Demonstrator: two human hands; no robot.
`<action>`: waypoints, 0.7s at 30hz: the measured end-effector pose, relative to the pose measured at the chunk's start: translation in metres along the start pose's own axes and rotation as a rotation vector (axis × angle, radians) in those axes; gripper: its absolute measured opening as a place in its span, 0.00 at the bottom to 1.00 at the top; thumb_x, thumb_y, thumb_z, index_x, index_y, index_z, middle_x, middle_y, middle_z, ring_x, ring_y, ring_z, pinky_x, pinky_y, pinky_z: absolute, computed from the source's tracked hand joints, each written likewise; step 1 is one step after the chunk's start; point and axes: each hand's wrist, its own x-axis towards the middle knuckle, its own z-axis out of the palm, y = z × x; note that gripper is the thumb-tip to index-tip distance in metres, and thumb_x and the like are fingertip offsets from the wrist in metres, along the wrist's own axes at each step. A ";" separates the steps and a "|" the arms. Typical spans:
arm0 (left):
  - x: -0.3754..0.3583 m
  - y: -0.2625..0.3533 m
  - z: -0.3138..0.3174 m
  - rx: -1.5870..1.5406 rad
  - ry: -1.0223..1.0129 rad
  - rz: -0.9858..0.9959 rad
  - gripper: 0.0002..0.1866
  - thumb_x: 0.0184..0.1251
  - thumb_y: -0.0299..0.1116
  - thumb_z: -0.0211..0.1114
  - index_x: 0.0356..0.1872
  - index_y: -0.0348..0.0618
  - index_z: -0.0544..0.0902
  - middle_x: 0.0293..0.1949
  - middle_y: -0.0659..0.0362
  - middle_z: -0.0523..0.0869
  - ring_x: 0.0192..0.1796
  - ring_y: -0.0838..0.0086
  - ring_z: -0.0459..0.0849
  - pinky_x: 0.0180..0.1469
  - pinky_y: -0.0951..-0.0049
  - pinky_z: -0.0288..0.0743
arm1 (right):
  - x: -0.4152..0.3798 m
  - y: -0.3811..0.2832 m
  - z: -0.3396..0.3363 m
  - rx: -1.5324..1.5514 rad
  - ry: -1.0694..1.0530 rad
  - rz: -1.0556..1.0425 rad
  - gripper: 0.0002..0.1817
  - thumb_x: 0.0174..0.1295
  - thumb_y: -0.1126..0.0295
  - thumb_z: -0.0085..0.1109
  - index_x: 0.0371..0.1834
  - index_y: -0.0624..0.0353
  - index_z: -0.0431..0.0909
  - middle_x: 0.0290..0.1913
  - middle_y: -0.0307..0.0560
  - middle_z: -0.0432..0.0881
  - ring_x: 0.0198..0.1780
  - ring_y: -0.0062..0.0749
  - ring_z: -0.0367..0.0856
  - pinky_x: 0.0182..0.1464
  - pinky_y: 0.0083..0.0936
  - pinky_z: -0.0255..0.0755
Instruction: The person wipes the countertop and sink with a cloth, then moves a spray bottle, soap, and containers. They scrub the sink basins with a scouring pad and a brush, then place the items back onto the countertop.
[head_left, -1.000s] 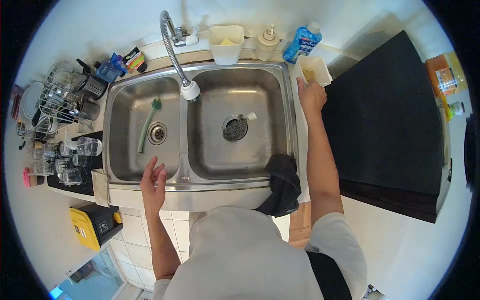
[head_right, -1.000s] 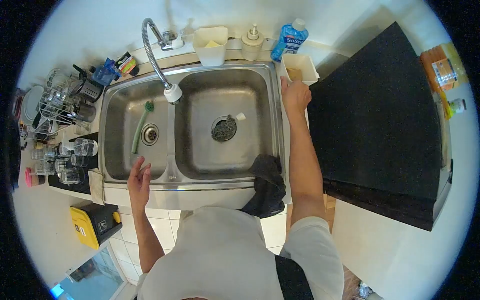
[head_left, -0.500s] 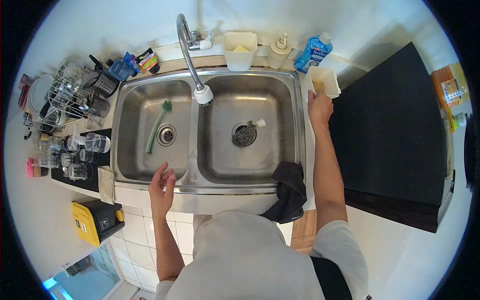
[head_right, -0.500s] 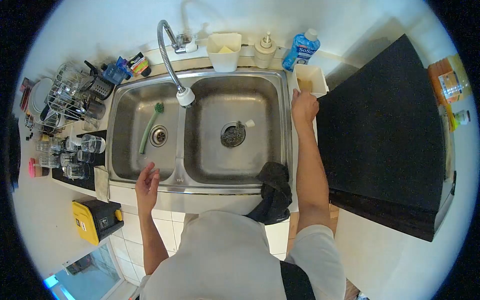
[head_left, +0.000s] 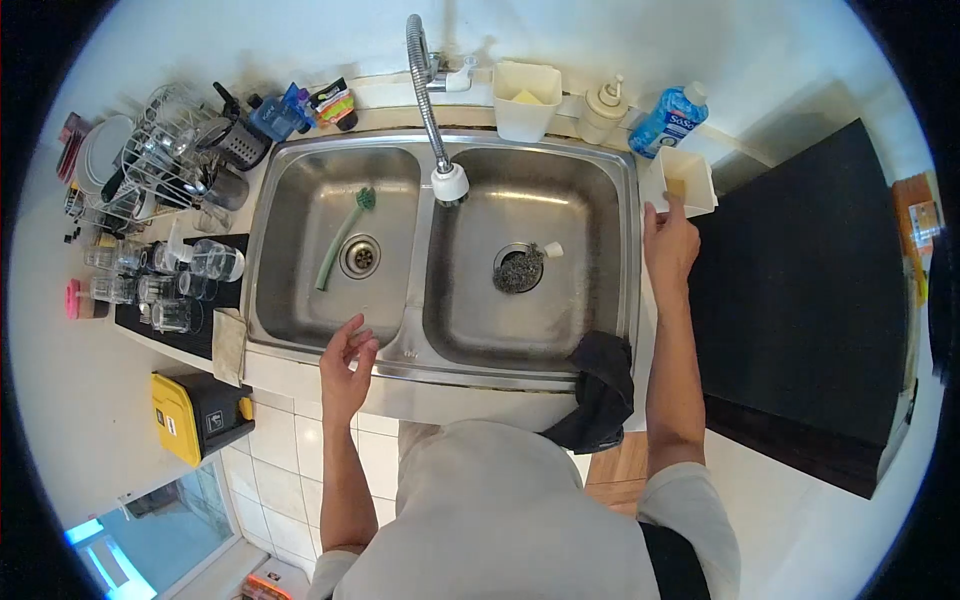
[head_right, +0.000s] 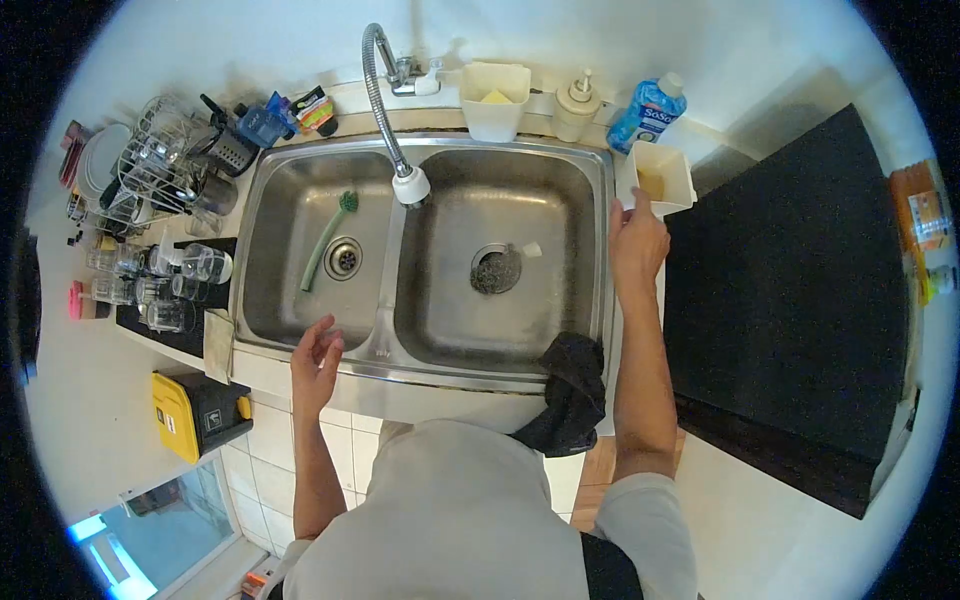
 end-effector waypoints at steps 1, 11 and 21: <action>0.001 -0.001 0.000 0.006 0.003 0.006 0.23 0.70 0.30 0.66 0.64 0.35 0.75 0.55 0.50 0.85 0.54 0.68 0.85 0.58 0.69 0.78 | -0.007 -0.006 -0.002 0.061 -0.008 -0.065 0.14 0.67 0.59 0.61 0.43 0.60 0.80 0.28 0.55 0.86 0.33 0.56 0.86 0.39 0.46 0.78; 0.015 -0.008 0.001 0.104 0.265 0.198 0.20 0.61 0.16 0.66 0.55 0.36 0.81 0.61 0.47 0.79 0.59 0.62 0.82 0.54 0.68 0.83 | -0.070 -0.052 0.082 -0.029 -0.791 -0.400 0.17 0.63 0.63 0.63 0.54 0.54 0.77 0.38 0.54 0.86 0.42 0.51 0.86 0.43 0.46 0.77; -0.015 -0.018 -0.021 0.089 0.390 0.099 0.18 0.60 0.14 0.64 0.53 0.34 0.80 0.54 0.51 0.81 0.50 0.69 0.86 0.43 0.73 0.87 | -0.097 -0.034 0.225 -0.353 -1.033 -0.579 0.25 0.59 0.65 0.66 0.61 0.51 0.73 0.46 0.56 0.85 0.50 0.52 0.84 0.52 0.46 0.78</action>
